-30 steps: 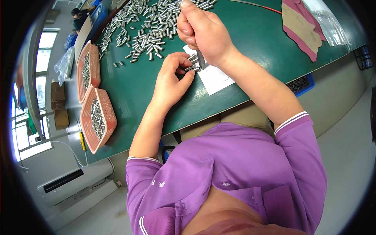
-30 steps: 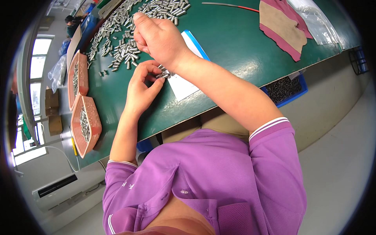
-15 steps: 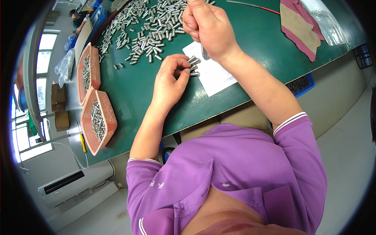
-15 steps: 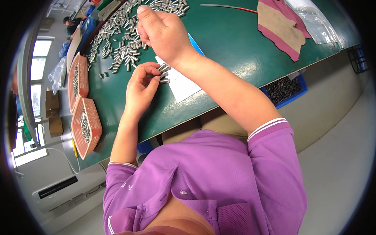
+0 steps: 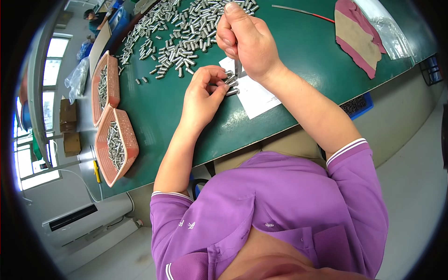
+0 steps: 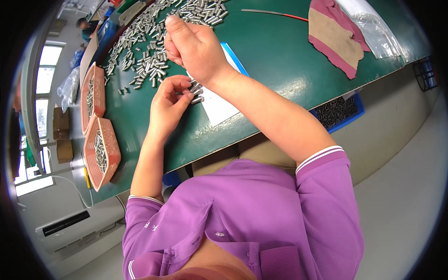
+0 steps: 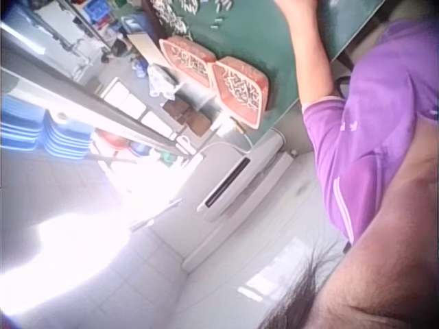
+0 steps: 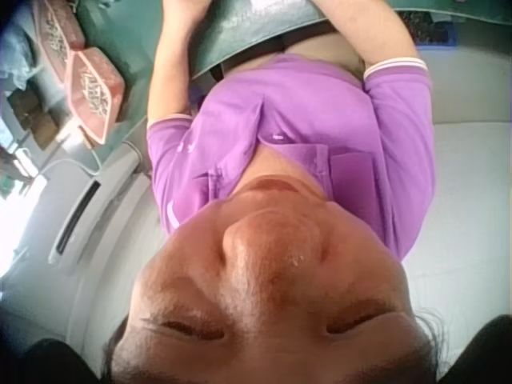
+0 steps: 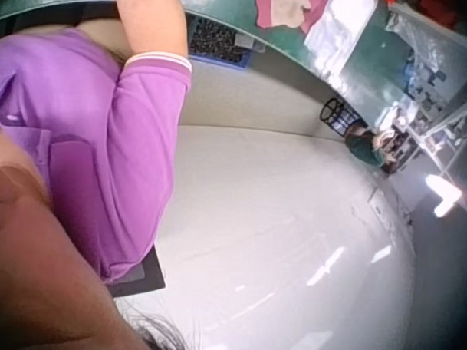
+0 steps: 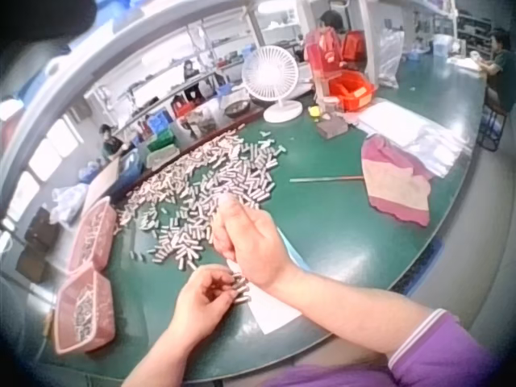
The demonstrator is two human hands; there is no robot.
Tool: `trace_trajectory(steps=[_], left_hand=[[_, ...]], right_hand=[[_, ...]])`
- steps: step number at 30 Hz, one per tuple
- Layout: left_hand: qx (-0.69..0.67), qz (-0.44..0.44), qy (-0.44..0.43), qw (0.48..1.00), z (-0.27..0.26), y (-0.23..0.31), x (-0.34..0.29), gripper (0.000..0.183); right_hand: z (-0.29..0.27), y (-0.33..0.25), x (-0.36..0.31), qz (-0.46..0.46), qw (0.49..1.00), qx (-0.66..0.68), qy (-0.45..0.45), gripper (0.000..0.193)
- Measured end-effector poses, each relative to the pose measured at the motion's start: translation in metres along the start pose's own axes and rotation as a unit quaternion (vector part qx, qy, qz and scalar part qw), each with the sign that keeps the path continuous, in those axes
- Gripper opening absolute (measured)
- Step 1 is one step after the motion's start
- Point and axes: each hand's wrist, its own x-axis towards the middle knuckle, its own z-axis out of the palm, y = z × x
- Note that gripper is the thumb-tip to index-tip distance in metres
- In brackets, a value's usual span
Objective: The person aligns small metal cylinders by hand on the work surface, rubs their ends against an abrasive block, and scrapes their ends with a scraper tool.
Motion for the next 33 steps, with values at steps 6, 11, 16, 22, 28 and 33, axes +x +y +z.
trace_trajectory(steps=[6, 11, 16, 22, 28, 33], left_hand=[[0.117, 0.012, -0.006, 0.993, -0.001, 0.01, 0.003, 0.019], [0.181, 0.103, 0.014, 0.978, 0.0, 0.005, 0.004, 0.014], [0.152, 0.073, 0.027, 0.985, 0.006, 0.008, 0.004, 0.012], [0.169, 0.07, 0.04, 0.982, 0.008, 0.008, 0.003, 0.012], [0.164, 0.079, 0.05, 0.982, 0.009, 0.008, 0.004, 0.012], [0.142, 0.057, 0.048, 0.987, 0.011, 0.006, 0.005, 0.012]], right_hand=[[-0.003, 0.0, 0.002, 0.008, 1.0, 0.01, 0.005, 0.052], [-0.001, -0.004, 0.003, -0.009, 0.999, -0.026, 0.031, 0.052], [0.005, -0.023, -0.007, 0.057, 0.998, -0.034, 0.024, 0.052], [0.006, -0.023, -0.008, 0.043, 0.998, -0.035, 0.026, 0.052], [0.008, -0.027, -0.008, 0.041, 0.998, -0.033, 0.033, 0.053], [0.004, -0.022, -0.007, 0.04, 0.998, -0.042, 0.025, 0.053]])
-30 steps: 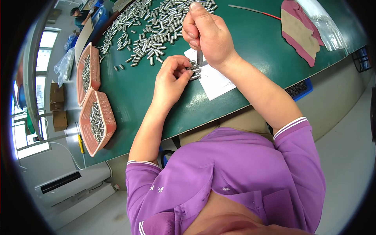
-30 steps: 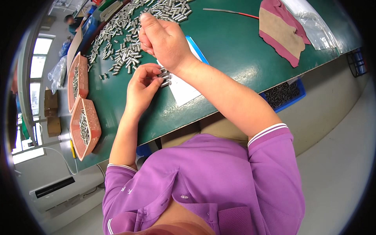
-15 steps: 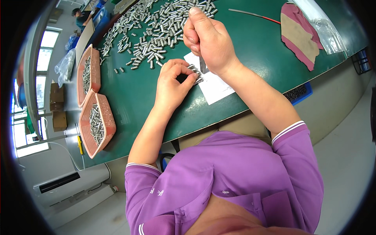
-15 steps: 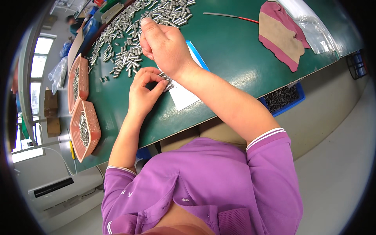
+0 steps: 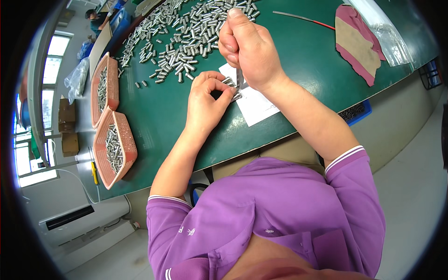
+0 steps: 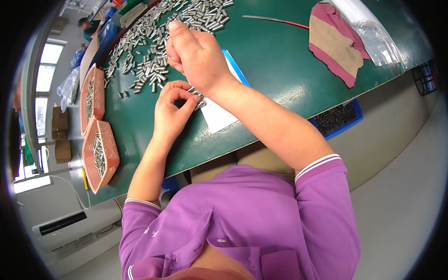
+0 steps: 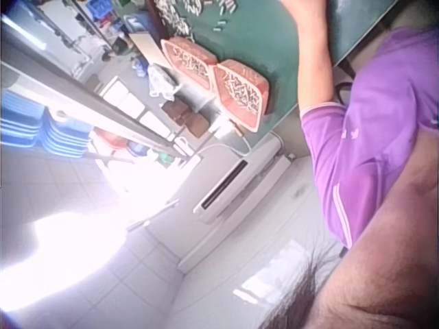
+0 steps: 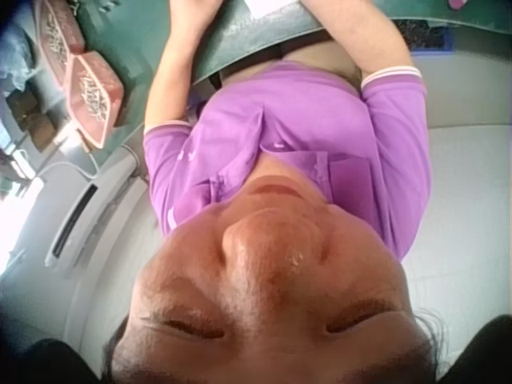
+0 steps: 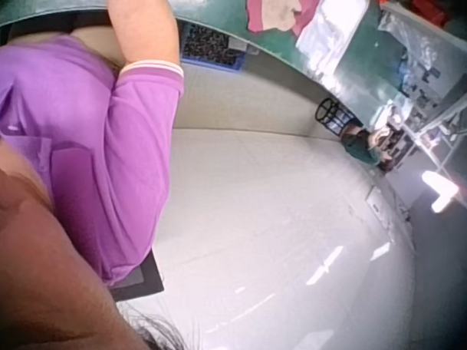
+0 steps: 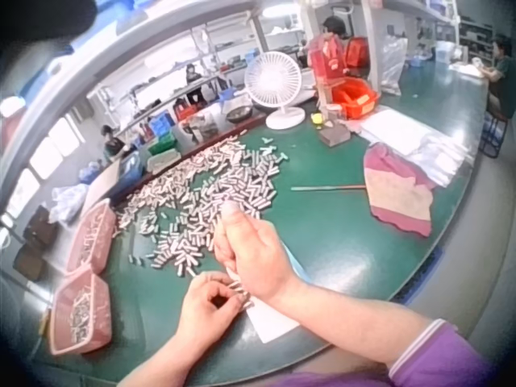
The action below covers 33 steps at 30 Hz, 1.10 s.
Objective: The person aligns small metal cylinders by hand on the work surface, rubs their ends against an abrasive block, and scrapes their ends with a scraper tool.
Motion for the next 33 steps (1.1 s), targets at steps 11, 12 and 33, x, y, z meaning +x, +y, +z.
trace_trajectory(steps=[11, 12, 33], left_hand=[[-0.01, -0.022, -0.008, 1.0, 0.0, -0.005, -0.001, 0.012], [-0.005, -0.004, -0.005, 1.0, 0.001, -0.006, 0.0, 0.012], [-0.003, 0.0, -0.025, 1.0, -0.004, 0.003, -0.011, 0.015]], right_hand=[[0.018, 0.018, -0.009, -0.049, 0.992, -0.114, -0.038, 0.053], [0.017, 0.017, -0.009, -0.05, 0.99, -0.126, -0.026, 0.053], [-0.001, 0.012, -0.008, -0.066, 0.998, 0.021, 0.011, 0.053]])
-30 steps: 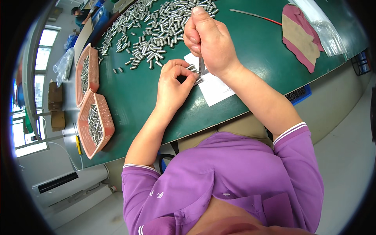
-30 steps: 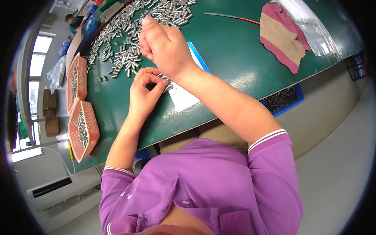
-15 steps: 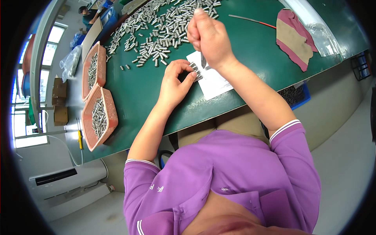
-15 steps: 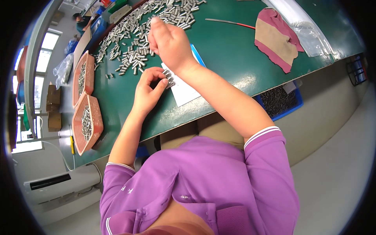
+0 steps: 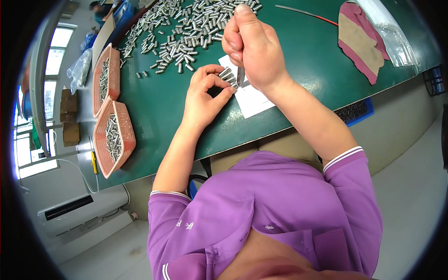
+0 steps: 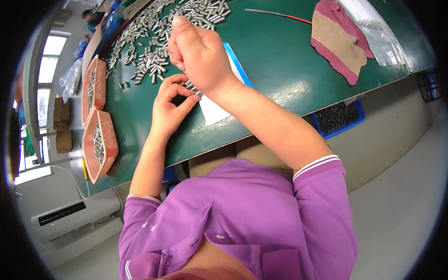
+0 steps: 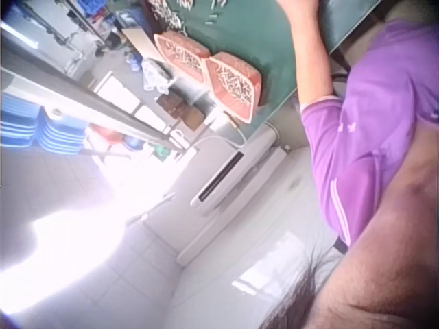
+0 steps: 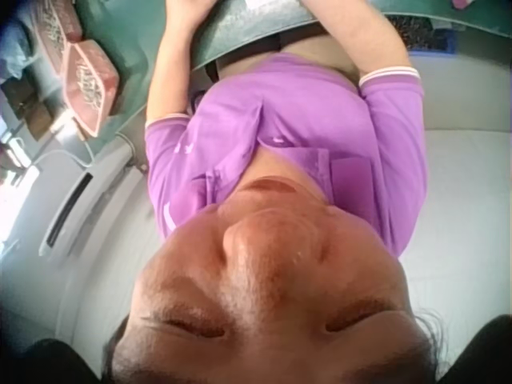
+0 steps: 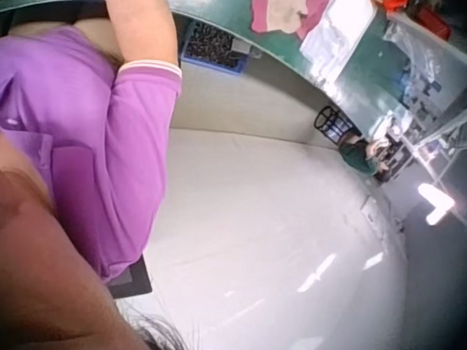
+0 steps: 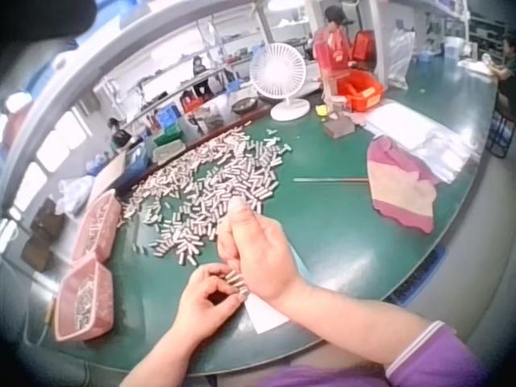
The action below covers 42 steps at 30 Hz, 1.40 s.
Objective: The person aligns small metal cylinders by hand on the work surface, rubs their ends against an abrasive block, and scrapes their ends with a scraper tool.
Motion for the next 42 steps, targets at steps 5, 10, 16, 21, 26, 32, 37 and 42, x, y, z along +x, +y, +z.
trace_trajectory(steps=[5, 10, 16, 21, 26, 32, 37, 42], left_hand=[[0.0, 0.003, 0.013, 1.0, 0.001, -0.002, -0.002, 0.014], [-0.015, -0.003, 0.01, 1.0, 0.001, -0.003, -0.001, 0.013], [-0.03, -0.018, 0.001, 0.999, 0.0, -0.003, -0.003, 0.013], [0.002, 0.013, 0.001, 1.0, 0.0, -0.003, -0.004, 0.014], [0.03, 0.027, -0.009, 0.999, -0.004, -0.001, -0.003, 0.024], [0.016, -0.011, -0.033, 0.999, -0.01, 0.003, -0.007, 0.044], [-0.009, 0.028, -0.062, 0.998, -0.016, 0.006, -0.01, 0.052], [0.004, 0.075, -0.056, 0.996, -0.021, 0.006, -0.011, 0.055]], right_hand=[[0.002, 0.0, -0.002, 0.023, 1.0, 0.005, 0.001, 0.053], [0.002, 0.0, -0.003, 0.008, 1.0, 0.003, -0.001, 0.053], [0.011, -0.007, -0.012, 0.043, 0.996, -0.074, -0.007, 0.053], [0.002, -0.015, -0.006, -0.005, 0.998, -0.068, -0.01, 0.051], [-0.018, -0.016, 0.012, -0.231, 0.87, -0.435, -0.028, 0.035], [-0.031, 0.001, 0.013, -0.112, 0.736, -0.663, -0.079, 0.028], [-0.037, 0.005, 0.008, -0.009, 0.679, -0.717, -0.157, 0.02], [-0.039, 0.003, 0.005, -0.06, 0.668, -0.718, -0.185, 0.018]])
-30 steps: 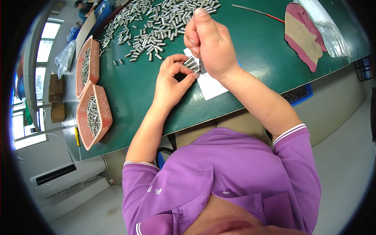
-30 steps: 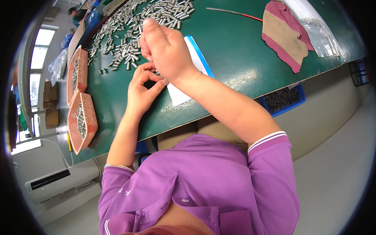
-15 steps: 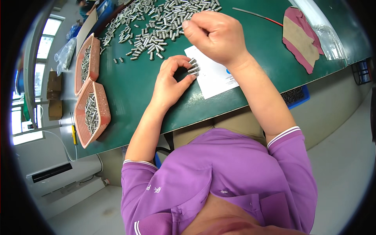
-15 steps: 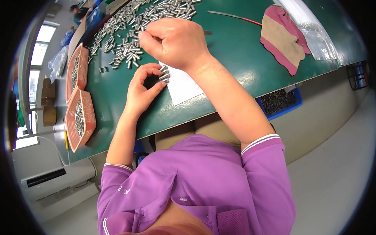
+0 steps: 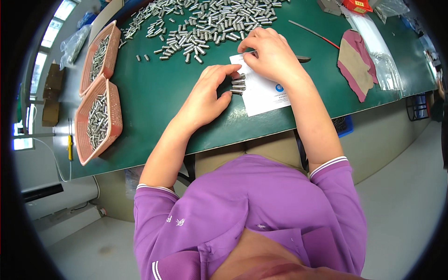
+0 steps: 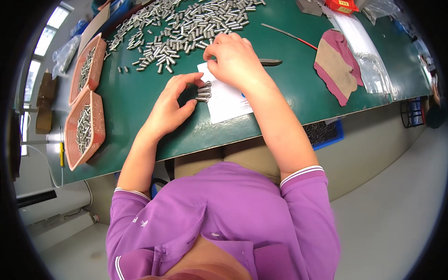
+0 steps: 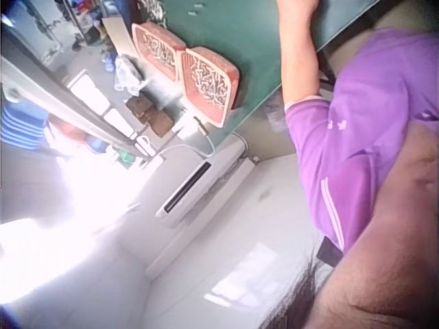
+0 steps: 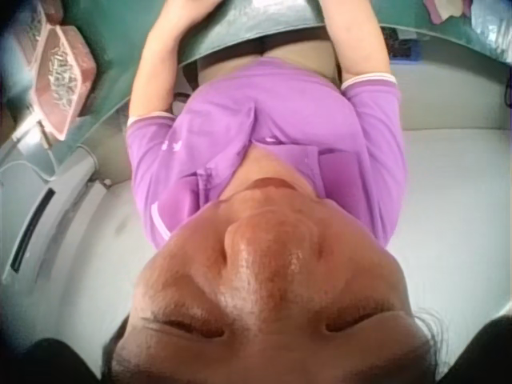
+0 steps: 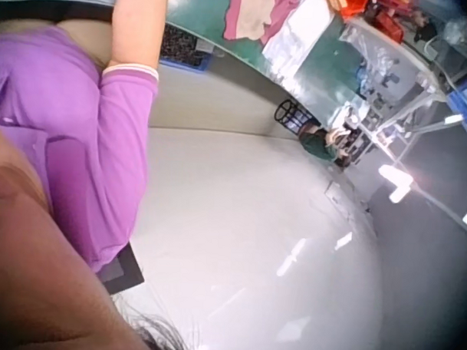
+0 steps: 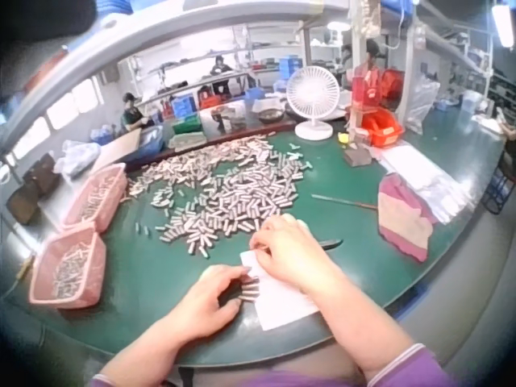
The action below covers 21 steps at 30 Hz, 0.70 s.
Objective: The person aligns small metal cylinders by hand on the work surface, rubs their ends against an abrasive block, and scrapes their ends with a scraper tool.
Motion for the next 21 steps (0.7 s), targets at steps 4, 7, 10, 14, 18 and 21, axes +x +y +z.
trace_trajectory(steps=[4, 7, 10, 14, 18, 21], left_hand=[[-0.009, -0.017, 0.022, 1.0, -0.001, -0.004, -0.004, 0.057], [-0.02, -0.052, 0.001, 0.998, -0.005, -0.003, -0.006, 0.057], [-0.02, -0.098, -0.013, 0.995, -0.008, 0.008, -0.012, 0.058], [-0.019, -0.099, 0.015, 0.995, 0.001, 0.014, -0.028, 0.06], [0.022, -0.109, 0.059, 0.992, 0.009, 0.023, -0.043, 0.07], [0.019, -0.128, 0.074, 0.989, 0.011, 0.028, -0.052, 0.075]], right_hand=[[-0.014, -0.011, -0.002, -0.048, 0.996, 0.036, -0.064, 0.022], [-0.016, -0.021, -0.012, -0.085, 0.99, -0.009, -0.116, 0.027], [-0.024, -0.03, -0.02, -0.068, 0.989, -0.025, -0.131, 0.027], [-0.026, -0.031, -0.031, -0.071, 0.989, -0.031, -0.128, 0.026], [-0.031, -0.039, -0.041, -0.049, 0.99, 0.005, -0.135, 0.023], [-0.034, -0.046, -0.048, -0.032, 0.986, 0.054, -0.154, 0.02]])
